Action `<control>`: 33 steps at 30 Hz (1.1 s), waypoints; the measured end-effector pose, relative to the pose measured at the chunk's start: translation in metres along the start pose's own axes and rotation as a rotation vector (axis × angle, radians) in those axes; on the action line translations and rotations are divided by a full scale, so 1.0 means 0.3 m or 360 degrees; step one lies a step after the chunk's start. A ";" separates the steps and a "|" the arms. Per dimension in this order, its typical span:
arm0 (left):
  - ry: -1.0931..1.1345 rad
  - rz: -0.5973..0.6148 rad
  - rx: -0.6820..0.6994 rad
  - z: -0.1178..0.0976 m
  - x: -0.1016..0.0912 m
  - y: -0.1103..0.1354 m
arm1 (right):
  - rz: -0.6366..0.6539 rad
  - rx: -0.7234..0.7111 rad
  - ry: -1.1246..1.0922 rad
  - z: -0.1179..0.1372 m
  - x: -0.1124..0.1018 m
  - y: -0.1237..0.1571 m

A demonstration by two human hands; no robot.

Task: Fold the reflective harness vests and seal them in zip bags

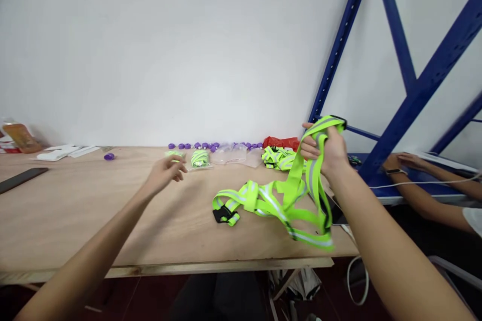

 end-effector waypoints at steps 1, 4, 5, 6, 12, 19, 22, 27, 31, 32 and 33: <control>0.0016 0.0118 0.0041 -0.014 0.075 0.009 | 0.0061 0.0021 -0.0002 -0.006 0.026 -0.004; 0.0019 0.0405 0.0191 -0.072 0.303 0.015 | 0.0165 0.0074 0.0069 0.005 0.103 -0.013; 0.0015 0.0469 0.0227 -0.093 0.371 0.011 | 0.0179 0.0080 0.0102 0.020 0.125 -0.014; 0.0007 0.0541 0.0247 -0.112 0.434 0.008 | 0.0185 0.0075 0.0133 0.039 0.143 -0.015; -0.0078 0.0870 0.0093 -0.153 0.698 0.055 | 0.0175 -0.0110 0.0230 0.157 0.213 0.008; 0.0427 0.0697 -0.0018 -0.090 0.682 0.033 | 0.0029 -0.0257 0.0223 0.200 0.194 0.046; 0.0645 0.0365 -0.0082 -0.060 0.494 -0.063 | -0.0152 -0.0337 0.0124 0.217 0.125 0.050; 0.0664 -0.0136 -0.0038 -0.072 0.104 -0.159 | -0.0283 -0.0418 -0.0168 0.207 0.012 0.018; 0.0478 -0.0262 0.0032 -0.153 -0.127 -0.147 | -0.0222 -0.0360 0.0033 0.144 -0.034 -0.030; 0.0459 -0.0307 0.0041 -0.181 -0.173 -0.140 | -0.0193 -0.0328 0.0156 0.120 -0.039 -0.040; 0.0471 -0.0372 0.0043 -0.212 -0.215 -0.132 | -0.0158 -0.0284 0.0278 0.093 -0.042 -0.049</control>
Point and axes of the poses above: each hand's wrist, its own y-axis away from the middle knuckle, its own x-axis out of the palm, z = x × y, the point moved 2 cm from there along -y, towards the middle knuckle
